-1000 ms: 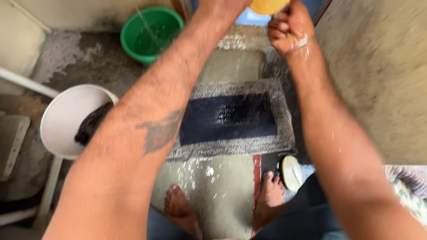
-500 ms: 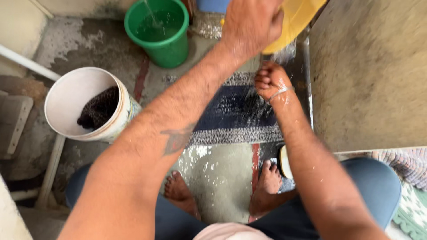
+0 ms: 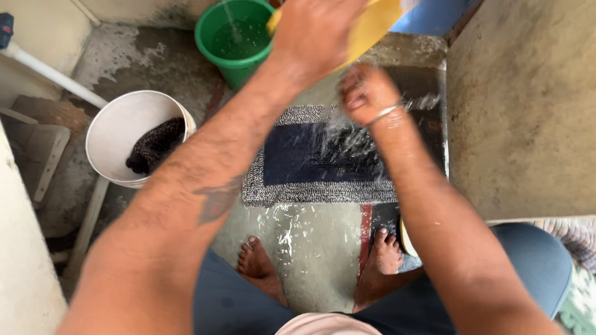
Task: The person washes a mat on the floor by applying soap and scrubbing it with their hands and a brush before rinsing it with water from a cup and bucket.
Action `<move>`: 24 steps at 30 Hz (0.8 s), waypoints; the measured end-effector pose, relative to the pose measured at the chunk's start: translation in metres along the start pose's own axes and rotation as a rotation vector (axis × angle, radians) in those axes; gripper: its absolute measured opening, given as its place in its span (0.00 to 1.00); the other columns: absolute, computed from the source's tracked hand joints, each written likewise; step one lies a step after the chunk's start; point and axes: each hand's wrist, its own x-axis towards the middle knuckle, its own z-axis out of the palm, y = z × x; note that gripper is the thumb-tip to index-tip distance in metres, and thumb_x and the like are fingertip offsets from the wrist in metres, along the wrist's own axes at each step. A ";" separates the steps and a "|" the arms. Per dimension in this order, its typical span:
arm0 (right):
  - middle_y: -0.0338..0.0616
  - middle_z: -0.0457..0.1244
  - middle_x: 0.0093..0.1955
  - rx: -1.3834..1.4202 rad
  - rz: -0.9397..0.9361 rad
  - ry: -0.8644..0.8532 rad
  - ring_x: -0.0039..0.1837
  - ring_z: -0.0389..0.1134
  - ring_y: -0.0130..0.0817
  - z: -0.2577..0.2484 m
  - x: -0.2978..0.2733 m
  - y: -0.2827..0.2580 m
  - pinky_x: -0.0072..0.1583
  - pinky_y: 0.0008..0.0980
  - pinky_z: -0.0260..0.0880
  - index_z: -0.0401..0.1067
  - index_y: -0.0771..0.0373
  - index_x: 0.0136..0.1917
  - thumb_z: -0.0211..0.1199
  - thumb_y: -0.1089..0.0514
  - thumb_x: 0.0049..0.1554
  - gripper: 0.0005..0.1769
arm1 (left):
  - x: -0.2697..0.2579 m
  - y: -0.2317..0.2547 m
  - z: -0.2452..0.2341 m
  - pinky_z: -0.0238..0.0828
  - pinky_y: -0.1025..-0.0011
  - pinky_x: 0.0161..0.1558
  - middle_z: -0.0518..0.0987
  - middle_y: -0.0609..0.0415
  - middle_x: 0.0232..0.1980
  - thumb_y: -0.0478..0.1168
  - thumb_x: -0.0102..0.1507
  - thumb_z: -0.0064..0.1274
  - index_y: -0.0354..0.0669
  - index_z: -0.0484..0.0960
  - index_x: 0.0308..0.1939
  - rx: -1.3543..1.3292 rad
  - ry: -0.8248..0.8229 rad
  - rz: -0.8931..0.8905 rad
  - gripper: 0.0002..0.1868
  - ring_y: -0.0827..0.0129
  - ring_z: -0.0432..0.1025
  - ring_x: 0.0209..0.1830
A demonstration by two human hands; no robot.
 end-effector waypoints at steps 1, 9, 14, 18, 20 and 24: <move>0.42 0.63 0.33 -0.132 -0.162 -0.033 0.29 0.62 0.27 0.001 -0.006 -0.019 0.26 0.21 0.54 0.66 0.60 0.42 0.55 0.60 0.66 0.10 | -0.019 -0.007 -0.012 0.75 0.58 0.37 0.83 0.50 0.35 0.33 0.56 0.58 0.38 0.85 0.56 -0.065 0.040 -0.052 0.22 0.57 0.79 0.34; 0.45 0.67 0.37 -1.271 -0.269 -0.275 0.36 0.66 0.31 -0.033 -0.025 -0.070 0.39 0.31 0.70 0.75 0.61 0.44 0.55 0.61 0.67 0.11 | -0.131 -0.037 -0.041 0.82 0.65 0.50 0.85 0.50 0.51 0.33 0.60 0.52 0.48 0.79 0.62 -0.366 -0.009 -1.080 0.24 0.62 0.84 0.46; 0.41 0.70 0.46 -2.075 -0.190 0.052 0.45 0.70 0.30 -0.074 -0.016 -0.020 0.46 0.34 0.72 0.77 0.58 0.50 0.53 0.59 0.65 0.10 | -0.208 -0.040 -0.038 0.77 0.67 0.53 0.83 0.49 0.55 0.33 0.60 0.53 0.45 0.80 0.60 -0.466 0.028 -1.563 0.22 0.63 0.80 0.51; 0.38 0.70 0.50 -1.424 -0.462 0.127 0.48 0.71 0.28 -0.072 -0.023 -0.052 0.48 0.31 0.71 0.74 0.57 0.56 0.52 0.56 0.68 0.11 | -0.244 -0.063 -0.025 0.76 0.69 0.51 0.85 0.49 0.51 0.32 0.61 0.53 0.37 0.82 0.55 -0.598 0.226 -1.691 0.18 0.63 0.80 0.49; 0.39 0.71 0.48 -1.284 -0.480 0.124 0.47 0.71 0.29 -0.079 -0.028 -0.047 0.47 0.30 0.69 0.74 0.57 0.56 0.52 0.57 0.66 0.11 | -0.247 -0.079 -0.012 0.75 0.68 0.50 0.84 0.47 0.49 0.31 0.61 0.53 0.35 0.82 0.54 -0.647 0.345 -1.678 0.17 0.62 0.79 0.47; 0.41 0.72 0.44 -1.827 -0.359 -0.038 0.46 0.72 0.31 -0.088 -0.013 -0.019 0.51 0.32 0.74 0.77 0.58 0.57 0.61 0.48 0.62 0.16 | -0.233 -0.115 0.003 0.75 0.66 0.50 0.84 0.47 0.49 0.33 0.64 0.51 0.34 0.82 0.53 -0.632 0.456 -1.603 0.15 0.62 0.79 0.47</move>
